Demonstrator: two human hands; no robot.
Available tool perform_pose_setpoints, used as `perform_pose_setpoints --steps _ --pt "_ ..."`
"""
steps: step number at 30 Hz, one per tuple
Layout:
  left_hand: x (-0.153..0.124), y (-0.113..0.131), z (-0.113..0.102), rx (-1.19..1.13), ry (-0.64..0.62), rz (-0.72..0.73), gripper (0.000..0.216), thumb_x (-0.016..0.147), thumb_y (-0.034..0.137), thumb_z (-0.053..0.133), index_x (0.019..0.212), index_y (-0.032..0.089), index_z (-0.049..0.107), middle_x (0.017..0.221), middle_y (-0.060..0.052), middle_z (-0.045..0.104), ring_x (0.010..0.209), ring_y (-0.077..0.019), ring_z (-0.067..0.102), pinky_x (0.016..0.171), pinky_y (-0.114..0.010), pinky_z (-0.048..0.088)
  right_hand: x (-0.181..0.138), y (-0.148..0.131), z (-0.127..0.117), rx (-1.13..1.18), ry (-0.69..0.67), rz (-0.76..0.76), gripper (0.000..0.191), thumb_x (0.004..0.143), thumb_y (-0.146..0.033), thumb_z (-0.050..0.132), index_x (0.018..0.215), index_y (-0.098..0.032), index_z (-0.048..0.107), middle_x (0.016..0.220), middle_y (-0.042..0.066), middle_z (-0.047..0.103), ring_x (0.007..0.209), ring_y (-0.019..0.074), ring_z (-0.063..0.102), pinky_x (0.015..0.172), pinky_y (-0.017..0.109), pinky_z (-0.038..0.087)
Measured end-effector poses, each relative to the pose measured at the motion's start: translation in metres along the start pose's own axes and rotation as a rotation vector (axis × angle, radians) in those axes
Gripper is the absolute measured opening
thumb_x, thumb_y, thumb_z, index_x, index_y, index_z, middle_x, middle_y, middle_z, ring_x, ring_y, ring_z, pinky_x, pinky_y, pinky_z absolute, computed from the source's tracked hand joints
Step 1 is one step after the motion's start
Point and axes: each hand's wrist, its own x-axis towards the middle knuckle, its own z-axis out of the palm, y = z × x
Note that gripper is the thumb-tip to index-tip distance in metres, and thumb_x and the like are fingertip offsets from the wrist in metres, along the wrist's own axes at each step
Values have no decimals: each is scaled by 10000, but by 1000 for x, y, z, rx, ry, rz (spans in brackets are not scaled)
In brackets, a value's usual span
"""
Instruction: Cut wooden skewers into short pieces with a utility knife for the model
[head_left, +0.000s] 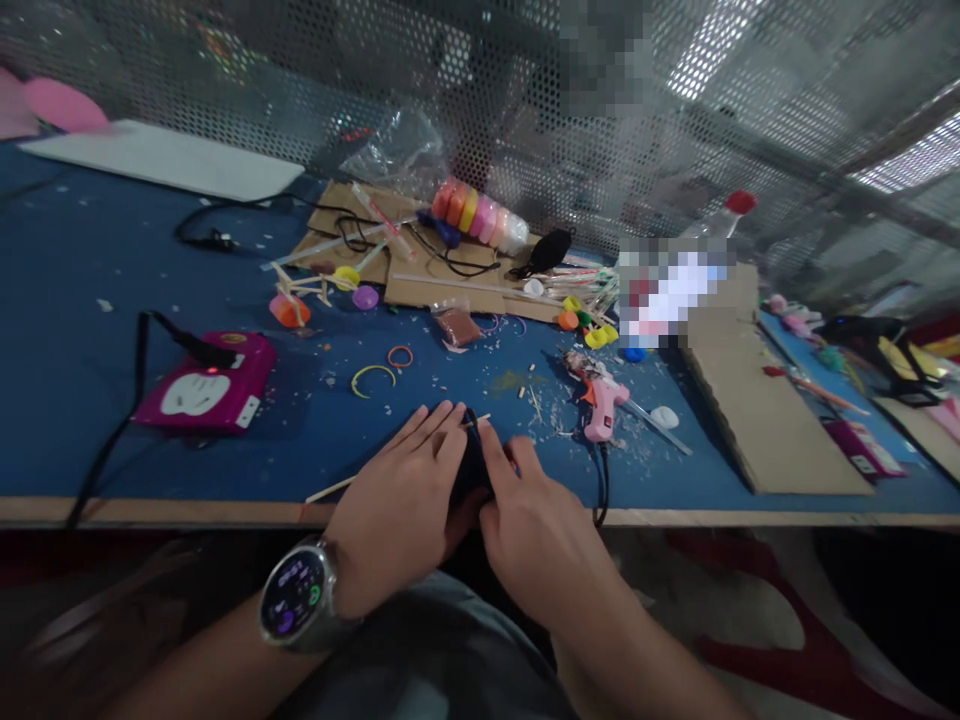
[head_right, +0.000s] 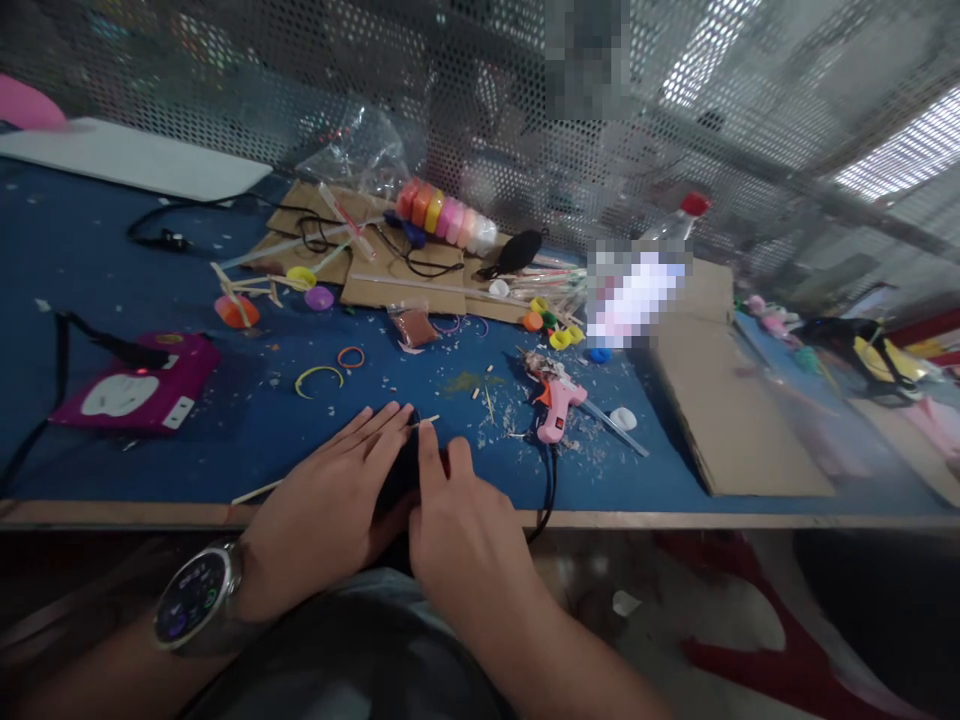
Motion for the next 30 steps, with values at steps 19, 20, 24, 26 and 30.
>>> perform_pose_setpoints --steps 19,20,24,26,30 --pt "1 2 1 -6 18 -20 579 1034 370 569 1481 2 573 1609 -306 584 1557 -405 536 1287 -592 473 -9 -1 -3 -21 9 -14 760 1026 -161 414 1773 -148 274 1470 209 584 930 266 765 771 390 636" --pt "1 2 1 -4 19 -15 579 1023 354 570 1481 -1 573 1612 -307 580 1560 -406 531 1284 -597 475 -8 -2 -3 -17 13 -6 760 1023 -164 419 1771 -150 281 1465 204 588 937 270 768 769 390 636" --pt "0 2 0 -2 12 -5 661 908 251 597 1516 -3 549 1615 -298 582 1561 -402 532 1274 -599 488 4 -7 -1 17 64 13 757 1005 -167 446 1753 -173 329 1458 181 598 950 275 774 771 389 635" --pt "0 2 -1 -4 14 -11 668 906 245 589 1527 3 541 1615 -295 583 1557 -398 538 1272 -598 490 6 -7 -2 30 76 9 754 1002 -166 447 1748 -171 339 1453 181 601 946 275 772 773 394 634" --pt "1 3 1 -9 27 -28 587 1010 338 550 1495 7 570 1604 -296 593 1543 -405 553 1278 -607 479 -5 -4 -4 27 53 -9 733 1025 -164 409 1753 -149 322 1464 205 591 963 282 761 787 416 638"
